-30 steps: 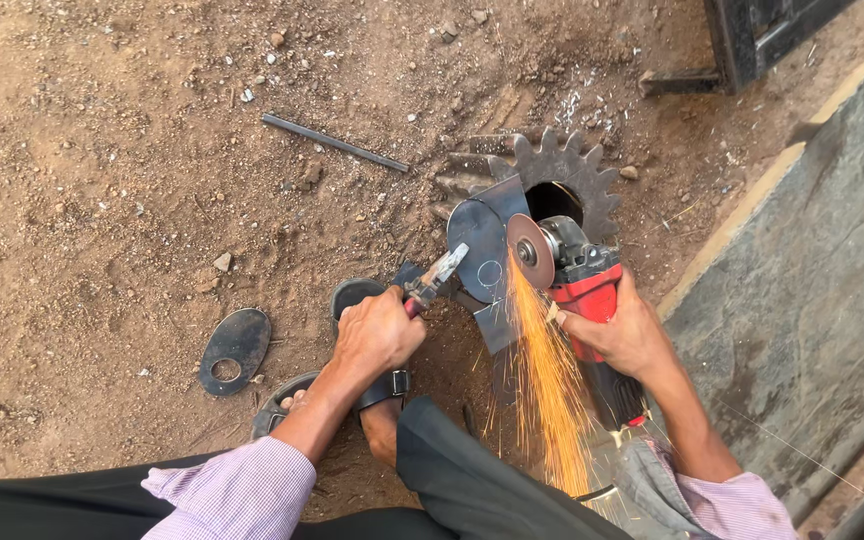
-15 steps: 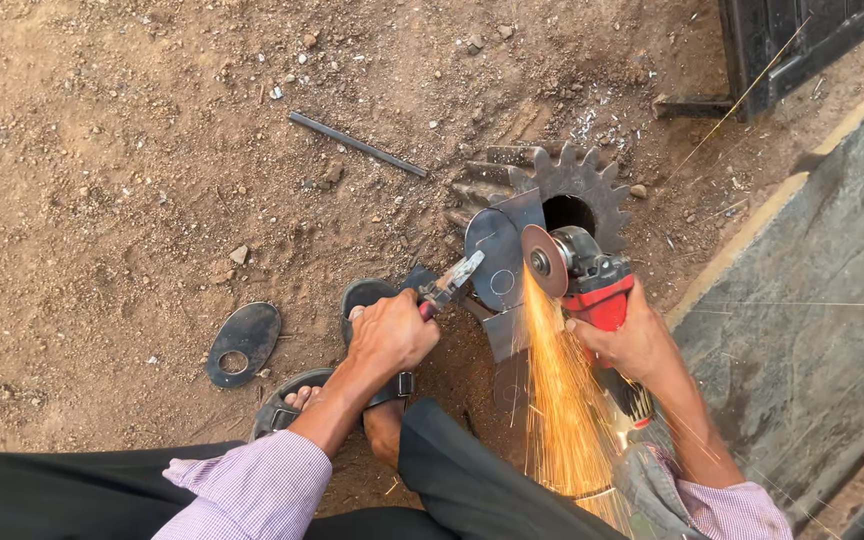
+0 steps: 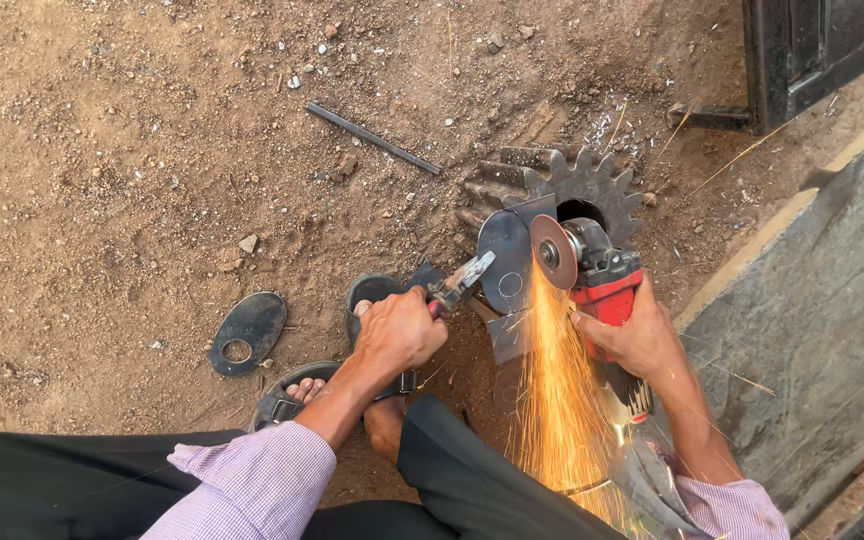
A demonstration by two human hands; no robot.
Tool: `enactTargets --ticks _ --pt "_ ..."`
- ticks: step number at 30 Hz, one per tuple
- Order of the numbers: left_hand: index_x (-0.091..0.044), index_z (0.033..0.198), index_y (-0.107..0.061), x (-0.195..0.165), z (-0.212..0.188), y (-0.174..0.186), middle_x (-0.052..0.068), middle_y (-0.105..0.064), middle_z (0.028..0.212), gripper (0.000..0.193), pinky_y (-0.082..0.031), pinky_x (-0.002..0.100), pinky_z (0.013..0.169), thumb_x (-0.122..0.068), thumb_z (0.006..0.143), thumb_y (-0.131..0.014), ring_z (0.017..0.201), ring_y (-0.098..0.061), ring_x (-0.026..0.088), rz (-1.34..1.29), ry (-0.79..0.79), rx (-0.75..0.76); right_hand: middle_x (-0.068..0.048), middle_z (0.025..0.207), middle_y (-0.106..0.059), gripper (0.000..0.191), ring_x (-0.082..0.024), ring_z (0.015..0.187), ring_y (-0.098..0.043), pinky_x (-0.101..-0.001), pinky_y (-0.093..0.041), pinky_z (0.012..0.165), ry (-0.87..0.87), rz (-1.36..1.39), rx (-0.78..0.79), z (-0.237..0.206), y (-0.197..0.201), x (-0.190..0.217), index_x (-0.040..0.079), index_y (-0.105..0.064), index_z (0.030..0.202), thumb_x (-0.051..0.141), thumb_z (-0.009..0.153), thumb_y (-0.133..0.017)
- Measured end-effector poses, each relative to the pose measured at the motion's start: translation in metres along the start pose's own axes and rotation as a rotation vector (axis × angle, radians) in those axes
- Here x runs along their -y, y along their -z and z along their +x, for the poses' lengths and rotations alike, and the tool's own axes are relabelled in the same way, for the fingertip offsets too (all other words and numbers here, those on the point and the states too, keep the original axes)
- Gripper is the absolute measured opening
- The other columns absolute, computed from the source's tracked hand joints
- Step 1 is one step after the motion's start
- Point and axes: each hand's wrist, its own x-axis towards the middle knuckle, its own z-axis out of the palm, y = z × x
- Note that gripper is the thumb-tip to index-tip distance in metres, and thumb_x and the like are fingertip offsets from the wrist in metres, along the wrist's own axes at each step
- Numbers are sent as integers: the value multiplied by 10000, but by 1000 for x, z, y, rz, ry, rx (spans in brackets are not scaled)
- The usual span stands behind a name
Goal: The person uses an angle grinder to cut a marked metal plate while holding it steady with pliers. Sparks fly as the grinder follows a drawn outline, and the person repositions the plate several times to complete the cut.
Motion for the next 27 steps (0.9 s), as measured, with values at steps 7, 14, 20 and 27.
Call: enactTargets --ticks 7,14,20,27 --pt "28 1075 -654 1 -4 2 303 -711 981 385 -483 552 941 -284 888 -527 1004 -686 460 -28 -9 -1 -168 1069 -731 802 -279 965 -716 -424 -549 866 94 14 -30 3 -1 -3 30 -500 1292 376 677 -883" --pt "38 1051 -646 6 -5 -2 317 -708 962 373 -504 547 922 -273 870 -549 982 -692 469 -33 -12 -6 -151 1038 -740 803 -257 915 -728 -417 -567 828 -8 33 -11 -12 -8 -6 33 -483 1294 362 673 -871" --pt "38 1047 -646 7 -7 -4 319 -706 955 371 -510 548 913 -273 873 -543 968 -694 472 -30 -13 -7 -125 1012 -719 759 -236 854 -684 -410 -566 781 12 198 18 -23 -17 -16 44 -463 1295 313 700 -851" --pt "37 1057 -639 12 -7 -5 316 -707 957 368 -506 550 916 -275 888 -539 971 -691 476 -40 -16 -14 -88 1023 -721 700 -184 914 -676 -374 -546 856 48 114 6 -40 -27 -29 37 -507 1252 287 702 -860"
